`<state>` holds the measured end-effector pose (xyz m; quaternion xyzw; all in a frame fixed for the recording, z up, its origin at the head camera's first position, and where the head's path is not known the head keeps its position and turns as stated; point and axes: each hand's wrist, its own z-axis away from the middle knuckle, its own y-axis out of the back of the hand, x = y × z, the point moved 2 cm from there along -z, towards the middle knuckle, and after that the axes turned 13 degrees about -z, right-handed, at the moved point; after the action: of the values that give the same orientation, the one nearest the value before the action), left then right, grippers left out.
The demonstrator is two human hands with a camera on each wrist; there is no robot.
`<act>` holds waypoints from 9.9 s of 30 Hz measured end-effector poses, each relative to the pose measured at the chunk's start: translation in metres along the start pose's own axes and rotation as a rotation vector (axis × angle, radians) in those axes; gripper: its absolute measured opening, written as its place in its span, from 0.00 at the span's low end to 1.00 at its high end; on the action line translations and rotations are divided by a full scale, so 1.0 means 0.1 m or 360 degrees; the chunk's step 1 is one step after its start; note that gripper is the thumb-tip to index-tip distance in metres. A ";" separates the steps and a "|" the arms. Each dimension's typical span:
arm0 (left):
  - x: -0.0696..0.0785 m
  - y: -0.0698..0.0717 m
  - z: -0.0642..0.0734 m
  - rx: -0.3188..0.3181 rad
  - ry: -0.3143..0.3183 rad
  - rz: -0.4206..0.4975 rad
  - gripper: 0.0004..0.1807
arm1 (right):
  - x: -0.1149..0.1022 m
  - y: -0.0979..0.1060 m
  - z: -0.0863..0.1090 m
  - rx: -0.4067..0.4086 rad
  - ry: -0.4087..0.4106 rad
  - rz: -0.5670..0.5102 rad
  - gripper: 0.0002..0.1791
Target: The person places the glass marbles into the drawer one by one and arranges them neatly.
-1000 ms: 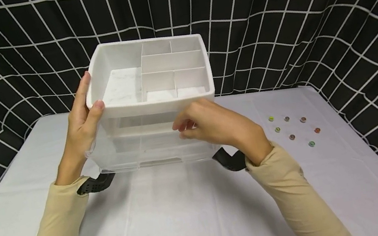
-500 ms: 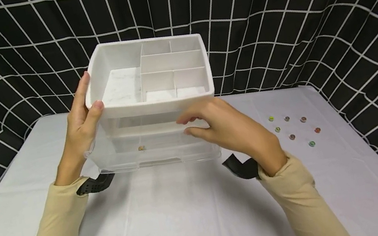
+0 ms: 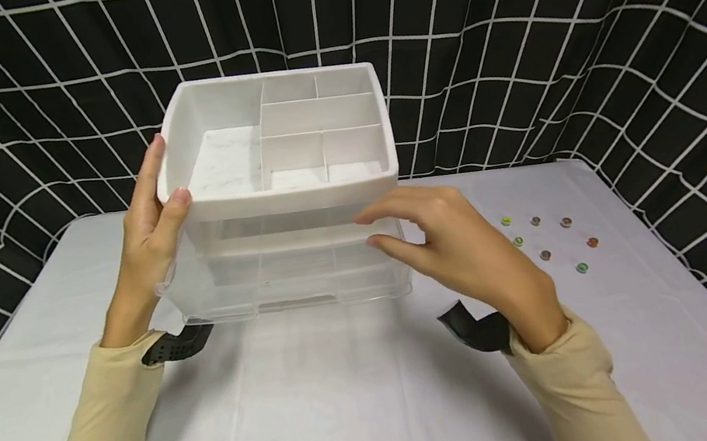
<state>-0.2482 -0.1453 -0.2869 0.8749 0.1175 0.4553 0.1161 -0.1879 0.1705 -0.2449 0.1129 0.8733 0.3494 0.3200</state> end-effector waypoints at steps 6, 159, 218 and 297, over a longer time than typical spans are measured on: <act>0.01 0.00 0.00 0.0005 0.0004 0.0012 0.35 | 0.00 0.03 0.08 0.0113 -0.0034 -0.0005 0.19; -0.02 0.00 -0.02 0.0013 -0.0026 0.0060 0.35 | 1.86 -0.05 0.96 -0.0179 -0.1280 0.0129 0.15; -0.01 0.01 -0.01 0.0001 -0.0012 0.0019 0.35 | 1.05 0.17 0.53 0.0026 -0.0724 0.0163 0.12; -0.03 0.01 0.02 0.0019 0.0005 0.0068 0.35 | 0.05 0.07 0.21 0.0292 0.0036 0.0093 0.19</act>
<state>-0.2482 -0.1476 -0.2892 0.8772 0.1015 0.4582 0.1009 -0.1786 0.1896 -0.2540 0.1634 0.9015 0.2785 0.2882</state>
